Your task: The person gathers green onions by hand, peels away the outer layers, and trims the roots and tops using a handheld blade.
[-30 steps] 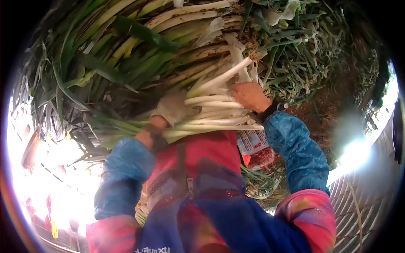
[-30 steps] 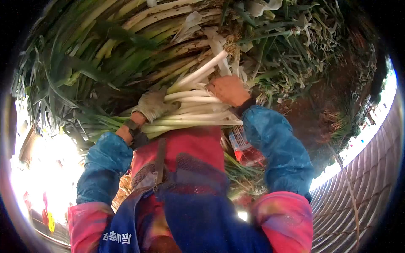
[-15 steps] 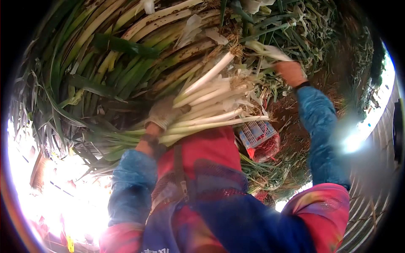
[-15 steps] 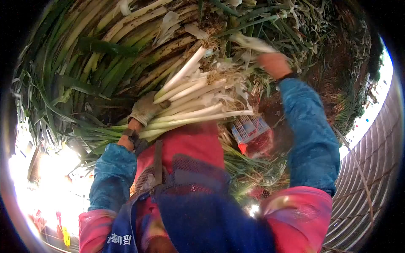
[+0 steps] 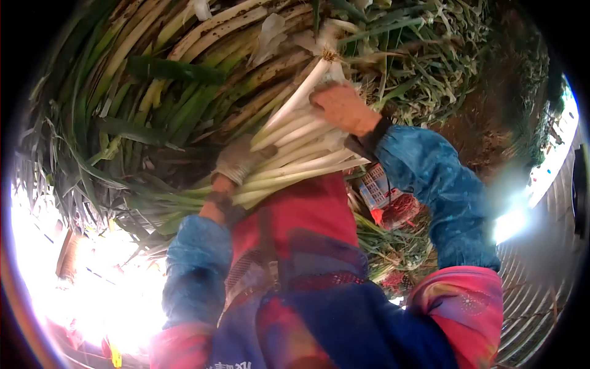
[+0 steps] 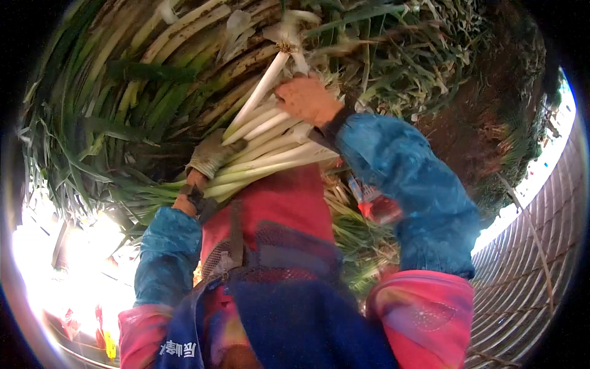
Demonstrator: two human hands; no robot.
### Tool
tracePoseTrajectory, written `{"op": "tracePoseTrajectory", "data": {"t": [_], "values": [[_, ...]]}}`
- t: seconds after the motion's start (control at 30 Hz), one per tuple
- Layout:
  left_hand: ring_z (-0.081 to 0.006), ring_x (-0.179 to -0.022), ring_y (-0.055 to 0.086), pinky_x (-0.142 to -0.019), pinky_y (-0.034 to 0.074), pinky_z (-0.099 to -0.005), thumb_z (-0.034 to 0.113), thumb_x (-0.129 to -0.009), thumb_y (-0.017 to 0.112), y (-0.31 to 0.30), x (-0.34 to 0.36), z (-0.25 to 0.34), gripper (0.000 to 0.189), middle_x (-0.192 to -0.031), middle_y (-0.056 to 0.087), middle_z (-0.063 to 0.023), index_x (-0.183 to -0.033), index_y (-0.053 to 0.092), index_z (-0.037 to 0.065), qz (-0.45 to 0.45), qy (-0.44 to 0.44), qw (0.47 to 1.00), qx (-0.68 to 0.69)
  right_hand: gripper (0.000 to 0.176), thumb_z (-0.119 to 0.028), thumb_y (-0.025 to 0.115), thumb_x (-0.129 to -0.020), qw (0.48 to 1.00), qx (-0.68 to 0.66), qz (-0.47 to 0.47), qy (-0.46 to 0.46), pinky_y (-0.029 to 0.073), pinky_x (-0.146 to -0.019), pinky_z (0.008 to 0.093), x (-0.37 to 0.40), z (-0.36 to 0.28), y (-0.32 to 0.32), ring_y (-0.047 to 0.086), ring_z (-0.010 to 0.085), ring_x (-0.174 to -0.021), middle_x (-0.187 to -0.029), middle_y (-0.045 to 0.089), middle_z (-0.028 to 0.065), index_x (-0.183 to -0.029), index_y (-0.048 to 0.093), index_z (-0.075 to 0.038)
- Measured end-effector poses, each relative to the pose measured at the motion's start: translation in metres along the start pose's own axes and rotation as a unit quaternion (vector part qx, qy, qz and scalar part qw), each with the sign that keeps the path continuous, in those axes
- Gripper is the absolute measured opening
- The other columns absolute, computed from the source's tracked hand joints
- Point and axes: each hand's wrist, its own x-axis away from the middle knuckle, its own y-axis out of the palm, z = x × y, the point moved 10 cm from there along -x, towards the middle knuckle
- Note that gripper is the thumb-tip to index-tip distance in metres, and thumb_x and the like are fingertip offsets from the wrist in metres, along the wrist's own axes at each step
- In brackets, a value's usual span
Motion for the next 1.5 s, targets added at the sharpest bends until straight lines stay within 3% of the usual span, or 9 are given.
{"op": "tracePoseTrajectory", "data": {"t": [0.2,0.47,0.63,0.8,0.87,1.03,1.13,1.3,1.5], "values": [[-0.0337,-0.107,0.059,-0.093,0.042,-0.0365,0.062,-0.074,0.061,0.0,-0.003,-0.006,0.074,-0.111,0.063,-0.0217,-0.117,0.059,0.002,0.046,-0.003,0.998,-0.045,0.023,-0.029,0.057,-0.087,0.952,0.204,0.137,0.183,0.044,-0.064,0.0449,0.086,0.179,-0.042,0.06,0.0292,-0.081,-0.092,0.061,0.0109,-0.092,0.061,-0.007],[-0.0328,-0.11,0.058,-0.095,0.042,-0.0359,0.065,-0.072,0.062,0.0,-0.005,-0.013,0.082,-0.116,0.061,-0.0233,-0.12,0.056,-0.001,0.019,-0.049,0.998,-0.025,0.042,-0.047,0.051,-0.088,0.982,-0.092,-0.101,0.133,0.048,-0.076,0.0462,0.081,-0.015,0.05,0.062,0.0333,-0.092,-0.093,0.065,0.0151,-0.099,0.065,-0.009],[-0.034,-0.11,0.058,-0.094,0.042,-0.0372,0.063,-0.072,0.063,0.009,-0.021,-0.029,0.079,-0.117,0.06,-0.0234,-0.119,0.057,0.001,0.028,-0.027,0.999,-0.004,0.016,-0.021,0.052,-0.084,0.996,-0.002,0.013,0.083,0.047,-0.07,0.0491,0.055,-0.018,0.08,0.063,0.0286,-0.087,-0.083,0.065,0.0087,-0.087,0.066,-0.012],[-0.0357,-0.109,0.057,-0.093,0.042,-0.0382,0.061,-0.072,0.063,0.001,-0.012,-0.011,0.076,-0.117,0.06,-0.0232,-0.121,0.057,0.002,0.068,0.024,0.997,-0.015,0.02,-0.011,0.059,-0.076,0.934,0.174,-0.017,0.31,0.048,-0.056,0.0405,0.137,0.219,0.086,0.065,0.0228,-0.074,-0.076,0.062,0.004,-0.093,0.069,-0.015],[-0.0356,-0.11,0.057,-0.093,0.042,-0.0383,0.059,-0.073,0.063,0.002,-0.01,-0.009,0.076,-0.117,0.06,-0.0231,-0.121,0.057,0.001,0.042,0.001,0.999,-0.015,0.026,-0.02,0.06,-0.084,0.909,0.205,0.014,0.362,0.05,-0.07,0.0441,0.192,0.268,0.044,0.064,0.0286,-0.083,-0.081,0.063,0.0084,-0.109,0.064,-0.012],[-0.0353,-0.111,0.057,-0.094,0.041,-0.0384,0.058,-0.073,0.064,0.003,-0.015,-0.005,0.073,-0.116,0.061,-0.0219,-0.121,0.058,0.003,0.045,0.033,0.998,0.004,0.065,-0.055,0.066,-0.078,0.923,-0.218,-0.052,0.312,0.045,-0.089,0.044,0.143,0.185,0.053,0.057,0.0359,-0.104,-0.121,0.055,0.0216,-0.117,0.059,-0.003],[-0.0356,-0.112,0.056,-0.094,0.041,-0.0383,0.056,-0.074,0.065,0.006,-0.018,-0.019,0.07,-0.117,0.061,-0.0214,-0.121,0.058,0.004,0.067,0.013,0.998,0.004,0.058,-0.055,0.06,-0.077,0.865,-0.435,-0.195,0.157,0.047,-0.085,0.0397,0.068,0.05,0.11,0.062,0.0334,-0.096,-0.1,0.064,0.0217,-0.101,0.068,-0.002],[-0.036,-0.111,0.057,-0.093,0.042,-0.0386,0.058,-0.072,0.065,0.008,-0.022,-0.017,0.073,-0.117,0.061,-0.0215,-0.12,0.058,0.003,0.08,0.036,0.995,0.05,0.028,-0.027,0.056,-0.083,0.994,-0.099,-0.052,0.001,0.05,-0.076,0.0486,0.04,-0.005,0.087,0.065,0.0311,-0.083,-0.086,0.067,0.014,-0.081,0.068,-0.002],[-0.0362,-0.107,0.059,-0.089,0.044,-0.0402,0.056,-0.071,0.066,0.002,-0.014,-0.01,0.068,-0.111,0.063,-0.0207,-0.115,0.061,0.004,0.091,-0.012,0.996,-0.01,0.019,-0.021,0.061,-0.083,0.964,0.007,-0.053,0.259,0.052,-0.064,0.0425,0.11,0.187,0.103,0.066,0.0271,-0.078,-0.087,0.066,0.0108,-0.094,0.067,-0.006]]}}
